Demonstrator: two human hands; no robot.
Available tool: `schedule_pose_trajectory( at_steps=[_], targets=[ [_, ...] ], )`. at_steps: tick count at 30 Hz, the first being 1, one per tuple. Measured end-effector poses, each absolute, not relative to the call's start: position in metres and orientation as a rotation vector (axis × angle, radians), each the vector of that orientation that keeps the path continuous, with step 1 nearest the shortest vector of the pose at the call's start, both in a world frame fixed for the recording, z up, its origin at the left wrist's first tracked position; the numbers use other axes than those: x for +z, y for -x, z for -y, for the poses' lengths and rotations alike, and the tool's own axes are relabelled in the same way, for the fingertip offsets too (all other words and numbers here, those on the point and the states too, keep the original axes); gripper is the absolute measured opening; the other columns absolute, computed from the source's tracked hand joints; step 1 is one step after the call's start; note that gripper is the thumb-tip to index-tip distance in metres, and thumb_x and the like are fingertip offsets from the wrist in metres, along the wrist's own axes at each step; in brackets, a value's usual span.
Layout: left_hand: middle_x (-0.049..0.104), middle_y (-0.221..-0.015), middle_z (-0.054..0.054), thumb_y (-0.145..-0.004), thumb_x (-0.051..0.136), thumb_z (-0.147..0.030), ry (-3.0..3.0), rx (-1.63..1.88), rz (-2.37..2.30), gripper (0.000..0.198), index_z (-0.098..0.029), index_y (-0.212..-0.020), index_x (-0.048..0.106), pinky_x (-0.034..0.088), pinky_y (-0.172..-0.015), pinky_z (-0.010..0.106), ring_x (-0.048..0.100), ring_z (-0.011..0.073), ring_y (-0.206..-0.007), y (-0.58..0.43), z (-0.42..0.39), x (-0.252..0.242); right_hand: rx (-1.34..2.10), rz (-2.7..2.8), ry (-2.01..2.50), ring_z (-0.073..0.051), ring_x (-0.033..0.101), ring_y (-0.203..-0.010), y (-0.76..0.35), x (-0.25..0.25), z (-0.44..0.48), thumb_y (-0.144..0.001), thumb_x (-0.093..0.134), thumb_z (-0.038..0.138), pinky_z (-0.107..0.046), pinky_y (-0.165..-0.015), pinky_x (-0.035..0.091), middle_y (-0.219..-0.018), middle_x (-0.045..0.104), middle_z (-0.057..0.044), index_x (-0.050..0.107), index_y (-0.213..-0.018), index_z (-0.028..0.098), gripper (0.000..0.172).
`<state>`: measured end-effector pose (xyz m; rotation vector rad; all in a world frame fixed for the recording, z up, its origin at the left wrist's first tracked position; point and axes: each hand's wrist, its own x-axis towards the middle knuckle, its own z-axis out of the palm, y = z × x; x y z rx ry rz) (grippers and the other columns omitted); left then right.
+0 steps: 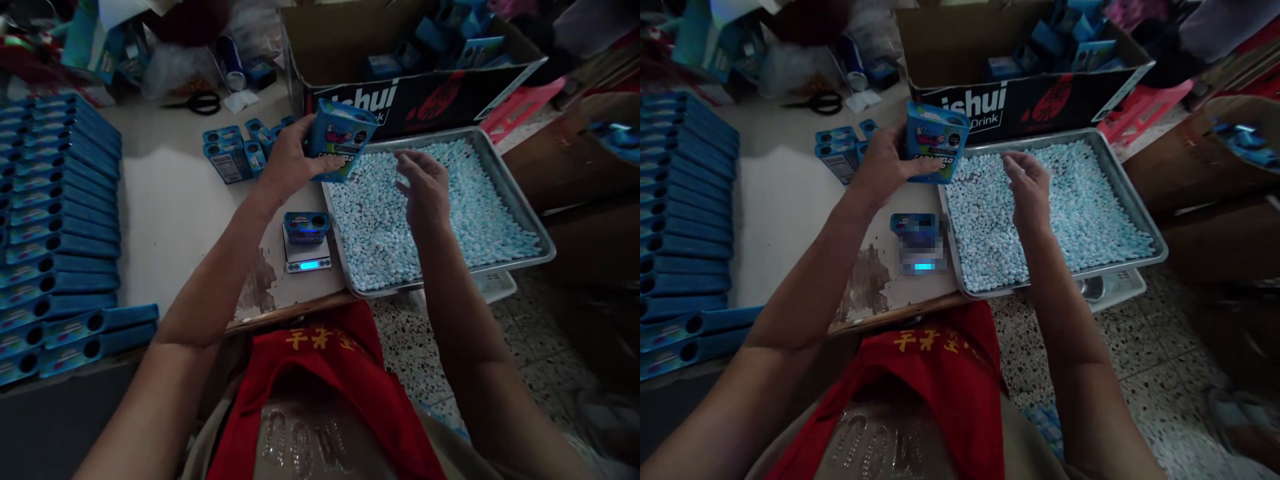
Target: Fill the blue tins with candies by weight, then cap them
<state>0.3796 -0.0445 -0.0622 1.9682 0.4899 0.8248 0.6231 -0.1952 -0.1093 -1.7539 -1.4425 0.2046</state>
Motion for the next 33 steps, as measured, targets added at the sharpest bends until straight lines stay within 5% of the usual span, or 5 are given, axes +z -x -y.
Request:
schedule_pose_trajectory(
  at_steps=[4,12,19,26,33],
  targets=[
    [0.077,-0.136,0.010,-0.089,0.090,-0.056,-1.930,0.769,-0.432,0.058,-0.023,-0.132,0.070,0.057,-0.119,0.054,0.070,0.0337,-0.132,-0.376,0.059,-0.064,0.288,1.392,1.715,-0.031,0.071,-0.137,-0.592,-0.064,0.202,-0.110,0.063,0.065,-0.047,-0.100,0.066,-0.154,0.072,-0.006,0.061,-0.160,0.038,0.057],
    [0.076,-0.139,0.008,-0.093,0.091,-0.056,-2.067,0.660,-0.464,0.059,-0.024,-0.137,0.070,0.058,-0.113,0.050,0.069,0.0320,-0.129,-0.357,0.074,-0.055,0.286,1.624,1.783,-0.033,0.074,-0.118,-0.553,-0.019,0.204,-0.094,0.089,0.046,-0.049,-0.098,0.066,-0.127,0.082,-0.007,0.076,-0.132,0.031,0.043],
    [0.058,-0.171,0.019,-0.071,0.109,-0.027,-2.422,0.319,-0.664,0.116,-0.019,-0.170,0.048,0.057,-0.120,0.051,0.065,0.0366,-0.144,-0.323,0.096,-0.068,0.076,1.553,1.870,-0.037,0.075,-0.117,-0.549,-0.020,0.224,-0.097,0.084,0.043,-0.054,-0.100,0.065,-0.125,0.081,-0.011,0.076,-0.130,0.029,0.037],
    [0.083,-0.133,0.007,-0.098,0.083,-0.030,-2.523,0.260,-0.805,0.038,-0.025,-0.135,0.075,0.061,-0.103,0.045,0.077,0.0328,-0.121,-0.298,0.129,-0.072,0.058,1.570,1.887,-0.037,0.078,-0.119,-0.540,-0.053,0.225,-0.099,0.081,0.048,-0.052,-0.095,0.068,-0.125,0.083,-0.008,0.075,-0.139,0.036,0.042],
    [0.084,-0.129,0.004,-0.094,0.077,-0.050,-2.364,0.305,-1.507,0.044,-0.028,-0.132,0.077,0.058,-0.109,0.053,0.073,0.0354,-0.115,-0.169,0.129,-0.024,0.426,1.664,1.787,-0.034,0.082,-0.106,-0.498,-0.089,0.223,-0.091,0.086,0.041,-0.048,-0.092,0.068,-0.123,0.086,-0.009,0.081,-0.131,0.028,0.043]
  ],
)
